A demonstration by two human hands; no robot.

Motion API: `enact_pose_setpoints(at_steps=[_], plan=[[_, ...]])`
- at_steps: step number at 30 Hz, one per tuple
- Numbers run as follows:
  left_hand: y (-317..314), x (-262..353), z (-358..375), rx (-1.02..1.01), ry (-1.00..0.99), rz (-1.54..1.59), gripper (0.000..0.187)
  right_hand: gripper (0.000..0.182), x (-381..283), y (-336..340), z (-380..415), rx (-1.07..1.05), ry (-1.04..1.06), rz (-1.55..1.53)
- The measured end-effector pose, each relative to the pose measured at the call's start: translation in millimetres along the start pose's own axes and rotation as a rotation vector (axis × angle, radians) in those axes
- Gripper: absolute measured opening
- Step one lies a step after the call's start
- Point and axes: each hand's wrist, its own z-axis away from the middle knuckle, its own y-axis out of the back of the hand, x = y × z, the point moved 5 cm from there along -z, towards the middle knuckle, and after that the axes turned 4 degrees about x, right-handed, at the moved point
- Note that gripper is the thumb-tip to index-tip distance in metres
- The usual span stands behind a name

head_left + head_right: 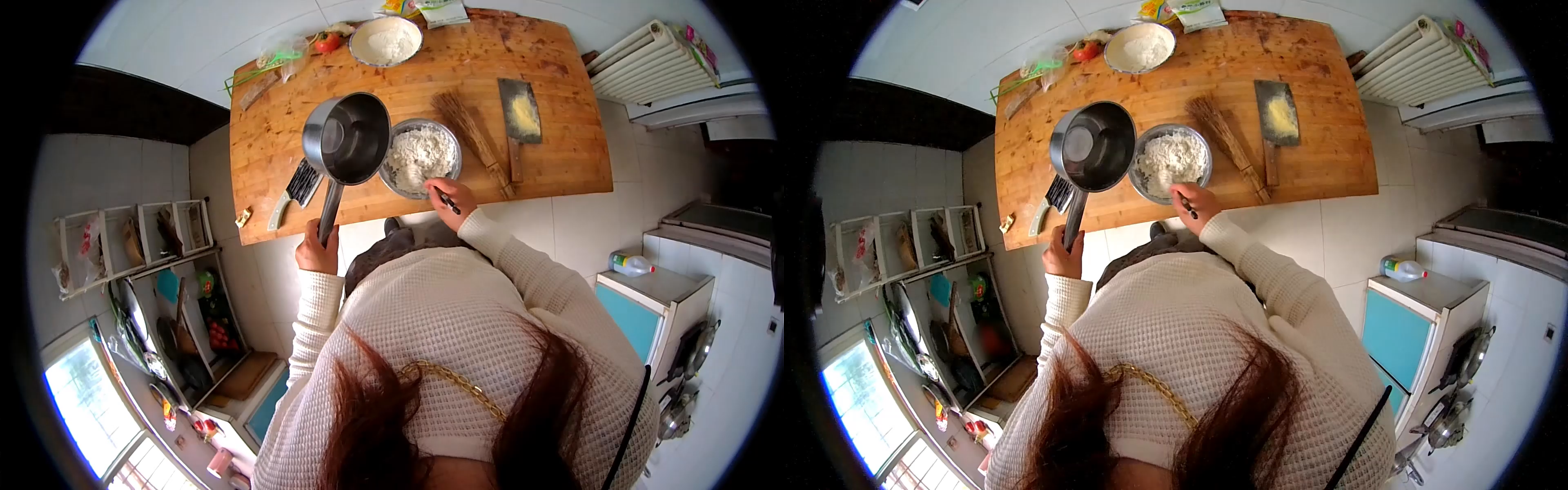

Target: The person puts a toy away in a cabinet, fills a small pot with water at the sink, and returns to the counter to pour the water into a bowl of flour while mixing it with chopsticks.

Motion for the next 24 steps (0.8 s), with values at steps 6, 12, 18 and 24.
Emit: enact_pose_setpoints(at_steps=[6, 12, 18, 24], plan=[[2, 0, 0, 0.003, 0.009, 0.016, 0.024, 0.013, -9, -18, 4, -0.055, 0.104, -0.109], [2, 3, 4, 0.002, 0.019, 0.020, 0.023, 0.010, 12, 44, -2, 0.069, -0.086, 0.102], [-1, 3, 8, -0.019, 0.058, 0.020, 0.023, 0.008, 7, -5, 6, -0.002, -0.007, -0.033], [0, 0, 13, -0.064, 0.080, 0.002, 0.023, 0.012, -1, -5, 4, -0.149, -0.136, -0.097]])
